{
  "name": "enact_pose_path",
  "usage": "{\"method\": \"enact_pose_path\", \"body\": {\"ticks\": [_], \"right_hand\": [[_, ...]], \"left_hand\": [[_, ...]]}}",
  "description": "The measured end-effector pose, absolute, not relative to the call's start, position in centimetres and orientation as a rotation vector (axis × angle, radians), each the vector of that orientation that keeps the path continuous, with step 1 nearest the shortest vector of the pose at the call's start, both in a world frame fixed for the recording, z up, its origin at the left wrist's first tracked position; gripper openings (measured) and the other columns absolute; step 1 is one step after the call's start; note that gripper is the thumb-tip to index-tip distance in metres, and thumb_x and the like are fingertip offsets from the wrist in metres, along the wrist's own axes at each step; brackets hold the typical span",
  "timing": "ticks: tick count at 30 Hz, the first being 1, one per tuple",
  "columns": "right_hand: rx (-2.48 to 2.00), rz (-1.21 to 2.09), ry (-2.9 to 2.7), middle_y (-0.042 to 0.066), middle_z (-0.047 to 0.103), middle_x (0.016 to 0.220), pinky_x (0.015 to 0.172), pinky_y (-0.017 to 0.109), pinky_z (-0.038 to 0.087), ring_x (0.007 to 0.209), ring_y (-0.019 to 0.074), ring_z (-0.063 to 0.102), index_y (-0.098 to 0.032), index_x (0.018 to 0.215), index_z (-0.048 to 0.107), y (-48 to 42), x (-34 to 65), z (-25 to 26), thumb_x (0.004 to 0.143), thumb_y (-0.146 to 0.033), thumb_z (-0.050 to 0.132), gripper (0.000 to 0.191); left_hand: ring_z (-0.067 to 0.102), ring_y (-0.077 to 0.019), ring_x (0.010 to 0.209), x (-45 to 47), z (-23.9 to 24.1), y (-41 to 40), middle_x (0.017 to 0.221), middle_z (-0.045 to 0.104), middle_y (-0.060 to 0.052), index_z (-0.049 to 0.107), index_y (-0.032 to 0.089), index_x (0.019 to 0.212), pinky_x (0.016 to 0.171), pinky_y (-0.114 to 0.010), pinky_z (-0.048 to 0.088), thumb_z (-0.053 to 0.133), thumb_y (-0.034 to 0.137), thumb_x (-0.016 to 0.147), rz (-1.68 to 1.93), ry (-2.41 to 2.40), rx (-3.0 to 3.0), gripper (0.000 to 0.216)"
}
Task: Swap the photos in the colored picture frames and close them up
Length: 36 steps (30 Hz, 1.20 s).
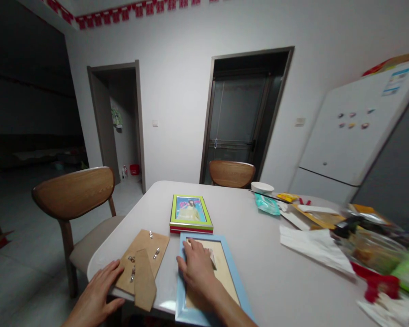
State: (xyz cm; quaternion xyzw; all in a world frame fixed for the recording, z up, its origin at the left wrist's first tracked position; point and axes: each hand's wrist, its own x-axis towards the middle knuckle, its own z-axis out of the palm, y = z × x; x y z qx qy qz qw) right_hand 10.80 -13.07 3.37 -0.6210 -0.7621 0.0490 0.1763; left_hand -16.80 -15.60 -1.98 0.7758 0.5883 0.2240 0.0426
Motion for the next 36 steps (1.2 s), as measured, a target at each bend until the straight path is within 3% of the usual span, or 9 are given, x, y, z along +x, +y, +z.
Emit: {"method": "enact_pose_path", "body": {"ticks": [6,12,16,21,29,33,36], "right_hand": [[-1.444,0.420,-2.242,0.006,0.053,0.104,0.082,0.034,0.032,0.094,0.0224,0.044,-0.025,0.115,0.044,-16.4,4.6,2.9,0.067,-0.043,0.052,0.052],[-1.490,0.474,-2.087,0.007,0.052,0.099,0.081,0.030,0.035,0.094,0.0208,0.044,-0.020,0.110,0.049,-15.7,3.6,2.1,0.058,-0.013,0.050,0.052],[-1.451,0.460,-2.031,0.007,0.054,0.097,0.084,0.031,0.035,0.093,0.0204,0.045,-0.020,0.099,0.055,-15.8,6.8,4.4,0.058,-0.015,0.049,0.042],[-1.557,0.444,-2.054,0.006,0.054,0.100,0.086,0.032,0.035,0.096,0.0210,0.046,-0.022,0.093,0.058,-17.0,13.4,5.6,0.059,-0.020,0.048,0.035],[-1.740,0.387,-2.100,0.006,0.056,0.099,0.086,0.029,0.035,0.095,0.0199,0.049,-0.020,0.090,0.062,-17.8,19.4,2.4,0.061,-0.024,0.047,0.033],[-1.728,0.366,-2.126,0.007,0.055,0.098,0.085,0.029,0.035,0.095,0.0197,0.049,-0.019,0.092,0.062,-17.6,18.9,1.6,0.063,-0.026,0.047,0.034],[-1.738,0.332,-2.125,0.007,0.055,0.097,0.083,0.029,0.036,0.093,0.0195,0.049,-0.021,0.094,0.062,-17.6,18.5,1.4,0.065,-0.026,0.046,0.033]], "left_hand": [[0.052,-0.0230,0.098,-16.3,-1.9,-16.1,0.104,0.058,-0.005,0.056,0.021,0.095,0.086,-0.036,0.043,0.062,0.022,0.062,0.846,1.672,2.445,0.034],[0.054,-0.0225,0.097,-15.8,-1.1,-16.1,0.106,0.058,-0.005,0.056,0.023,0.096,0.083,-0.034,0.047,0.065,0.028,0.063,0.962,1.620,2.455,0.035],[0.051,-0.0209,0.102,-13.1,1.4,-16.3,0.113,0.054,-0.005,0.052,0.023,0.102,0.087,-0.033,0.044,0.063,0.026,0.066,1.086,1.490,2.450,0.037],[0.050,-0.0208,0.102,-7.0,3.4,-17.0,0.112,0.054,-0.007,0.053,0.019,0.097,0.088,-0.033,0.042,0.062,0.021,0.065,0.992,1.301,2.433,0.034],[0.048,-0.0201,0.099,-1.1,1.9,-17.6,0.108,0.055,-0.005,0.055,0.018,0.091,0.090,-0.032,0.037,0.062,0.021,0.065,0.748,1.231,2.428,0.027],[0.042,-0.0202,0.108,-0.7,1.1,-18.0,0.106,0.055,-0.005,0.056,0.018,0.086,0.095,-0.034,0.030,0.059,0.020,0.068,0.661,1.197,2.440,0.018],[0.035,-0.0232,0.115,-0.5,0.7,-18.4,0.119,0.048,-0.006,0.052,0.019,0.095,0.099,-0.044,0.022,0.063,0.031,0.066,0.564,1.103,2.460,0.034]]}}
